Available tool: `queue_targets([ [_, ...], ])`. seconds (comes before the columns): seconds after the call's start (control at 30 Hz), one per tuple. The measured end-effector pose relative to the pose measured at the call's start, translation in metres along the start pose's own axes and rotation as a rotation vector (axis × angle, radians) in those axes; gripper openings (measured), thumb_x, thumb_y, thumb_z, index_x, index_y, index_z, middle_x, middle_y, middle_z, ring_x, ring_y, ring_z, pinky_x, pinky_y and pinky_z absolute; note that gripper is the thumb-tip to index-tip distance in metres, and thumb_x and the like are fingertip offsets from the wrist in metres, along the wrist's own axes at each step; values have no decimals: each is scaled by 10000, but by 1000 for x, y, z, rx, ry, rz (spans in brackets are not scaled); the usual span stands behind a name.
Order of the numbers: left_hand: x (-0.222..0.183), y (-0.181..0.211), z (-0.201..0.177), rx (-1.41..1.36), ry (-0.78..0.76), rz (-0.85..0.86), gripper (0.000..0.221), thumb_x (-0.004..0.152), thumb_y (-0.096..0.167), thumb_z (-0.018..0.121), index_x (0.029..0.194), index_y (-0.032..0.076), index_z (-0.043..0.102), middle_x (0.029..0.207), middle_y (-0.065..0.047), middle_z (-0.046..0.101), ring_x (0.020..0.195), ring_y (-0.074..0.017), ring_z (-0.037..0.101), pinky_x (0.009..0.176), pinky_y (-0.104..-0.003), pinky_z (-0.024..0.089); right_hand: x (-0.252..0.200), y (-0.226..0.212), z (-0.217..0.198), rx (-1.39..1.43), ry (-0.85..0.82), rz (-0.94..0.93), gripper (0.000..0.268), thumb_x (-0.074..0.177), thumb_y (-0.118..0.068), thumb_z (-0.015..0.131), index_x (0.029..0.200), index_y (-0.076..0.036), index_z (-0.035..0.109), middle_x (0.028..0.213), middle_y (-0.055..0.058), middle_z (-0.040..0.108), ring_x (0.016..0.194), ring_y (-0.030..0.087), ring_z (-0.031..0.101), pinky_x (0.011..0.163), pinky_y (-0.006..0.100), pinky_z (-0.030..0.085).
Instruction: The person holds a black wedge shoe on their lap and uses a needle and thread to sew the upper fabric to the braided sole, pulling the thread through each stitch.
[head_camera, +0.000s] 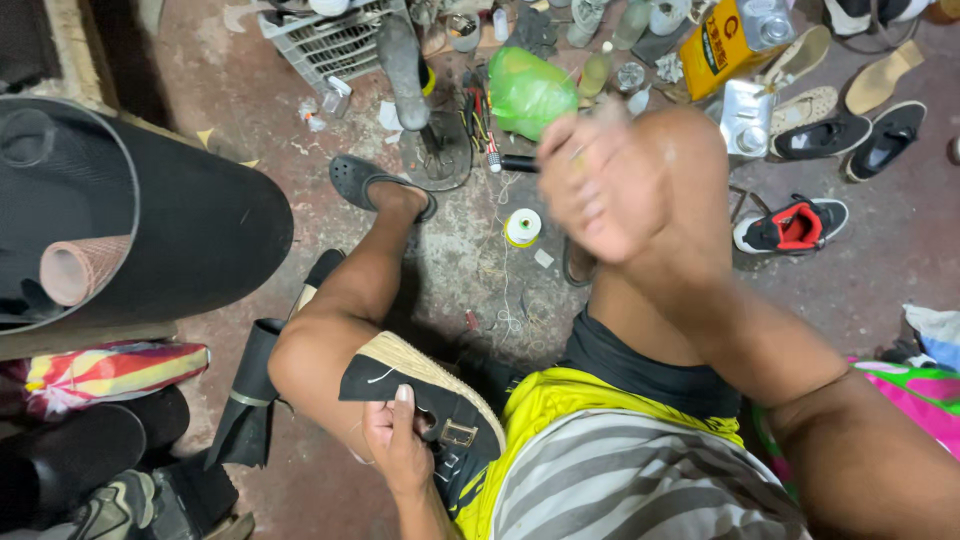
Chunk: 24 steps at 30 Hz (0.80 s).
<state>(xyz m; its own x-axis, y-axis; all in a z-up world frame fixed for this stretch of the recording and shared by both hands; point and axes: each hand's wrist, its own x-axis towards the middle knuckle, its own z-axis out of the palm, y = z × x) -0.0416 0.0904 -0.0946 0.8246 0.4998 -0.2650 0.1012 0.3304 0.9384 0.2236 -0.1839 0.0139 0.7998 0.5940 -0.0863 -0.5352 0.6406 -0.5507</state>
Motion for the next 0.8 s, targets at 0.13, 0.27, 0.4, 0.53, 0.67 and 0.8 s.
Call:
queue_targets([
  [0.13, 8, 3, 16, -63, -45, -53, 181, 970, 131, 612, 1108, 19, 647, 773, 10, 666, 520, -22, 454, 460, -193, 309, -17, -65, -35, 184, -161, -182, 711, 1089, -726, 392, 1217, -57, 594, 739, -7, 428, 587, 84, 404, 517, 206, 314],
  [0.27, 14, -3, 28, -107, -112, -98, 173, 997, 117, 627, 1138, 17, 642, 773, 16, 639, 547, -18, 458, 486, -194, 320, -50, -105, -81, 125, 169, -369, 616, 1049, -606, 407, 1291, -75, 603, 680, -20, 419, 525, 77, 391, 463, 199, 292],
  [0.4, 25, -2, 42, -64, -135, -157, 209, 948, 113, 606, 1138, 35, 650, 798, 24, 669, 537, -16, 458, 471, -193, 314, -78, -157, -162, -322, 567, -512, 125, 1127, -100, 621, 1011, -115, 576, 718, -26, 442, 529, 51, 368, 451, 193, 244],
  [0.53, 34, -12, 33, -53, -193, -122, 189, 966, 105, 622, 1140, 34, 650, 785, 36, 632, 560, -15, 460, 495, -194, 327, -115, -220, -238, -1193, 1240, -438, 108, 1107, -124, 637, 1013, -106, 587, 738, -4, 461, 553, 78, 390, 471, 214, 265],
  [0.67, 41, -26, 15, -83, -191, -113, 122, 995, 103, 641, 1089, 25, 640, 750, 21, 613, 542, -31, 460, 493, -204, 330, -145, -256, -271, -1575, 1406, -245, 104, 1087, -148, 653, 1016, -97, 597, 757, 17, 479, 578, 104, 411, 490, 236, 286],
  [0.8, 40, -33, 12, -101, -120, -135, 141, 972, 110, 625, 1092, 43, 654, 770, 22, 637, 539, -18, 444, 482, -197, 314, -142, -259, -283, -1790, 1346, -75, 115, 1067, -172, 669, 1018, -88, 608, 777, 40, 498, 602, 130, 433, 510, 257, 306],
])
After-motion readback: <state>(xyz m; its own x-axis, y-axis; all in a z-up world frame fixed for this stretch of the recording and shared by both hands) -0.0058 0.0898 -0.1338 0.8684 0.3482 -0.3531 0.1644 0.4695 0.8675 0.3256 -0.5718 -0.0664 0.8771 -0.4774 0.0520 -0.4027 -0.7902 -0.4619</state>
